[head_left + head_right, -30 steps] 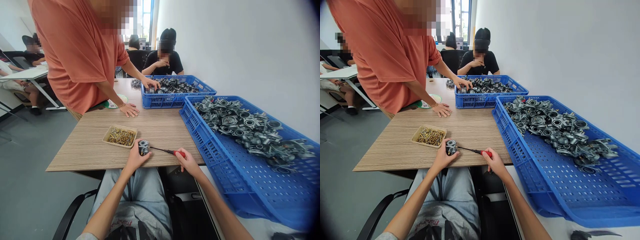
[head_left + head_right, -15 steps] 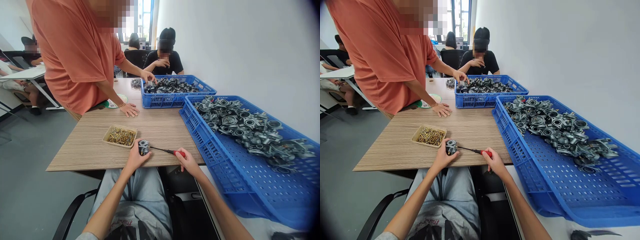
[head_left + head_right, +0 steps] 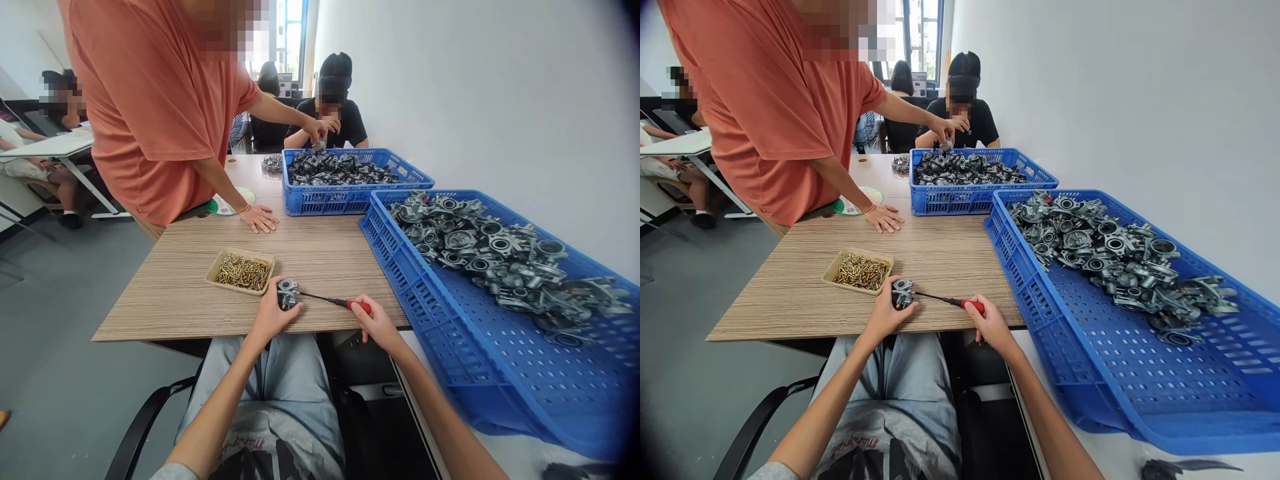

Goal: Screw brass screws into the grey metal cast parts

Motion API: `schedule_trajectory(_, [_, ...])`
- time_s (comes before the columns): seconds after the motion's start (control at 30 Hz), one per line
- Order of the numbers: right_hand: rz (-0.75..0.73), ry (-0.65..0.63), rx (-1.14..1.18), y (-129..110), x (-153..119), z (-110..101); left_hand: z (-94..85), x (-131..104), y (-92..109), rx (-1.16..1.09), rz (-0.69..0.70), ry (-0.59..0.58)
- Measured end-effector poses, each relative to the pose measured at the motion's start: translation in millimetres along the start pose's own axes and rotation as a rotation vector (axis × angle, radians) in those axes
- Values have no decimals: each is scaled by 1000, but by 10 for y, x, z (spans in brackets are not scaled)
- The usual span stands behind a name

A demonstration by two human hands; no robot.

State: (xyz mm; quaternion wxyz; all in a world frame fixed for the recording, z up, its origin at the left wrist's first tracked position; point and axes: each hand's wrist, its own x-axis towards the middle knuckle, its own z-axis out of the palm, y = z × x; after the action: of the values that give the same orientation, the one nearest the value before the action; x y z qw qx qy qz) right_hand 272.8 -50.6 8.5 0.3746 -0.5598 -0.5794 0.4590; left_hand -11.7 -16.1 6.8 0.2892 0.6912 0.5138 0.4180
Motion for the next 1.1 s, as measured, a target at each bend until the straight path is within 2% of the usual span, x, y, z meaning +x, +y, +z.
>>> schedule_trajectory(0.67, [-5,-1,11,18,10,4,0,2,-4,-7,-11,3])
schedule_trajectory(0.93, [-4,-51,53,108,25,-9,3,6,-36,2,13,2])
schedule_trajectory(1.1, [-45,-66,9,82,-3,-52,-1,0,-26,21,10,-6])
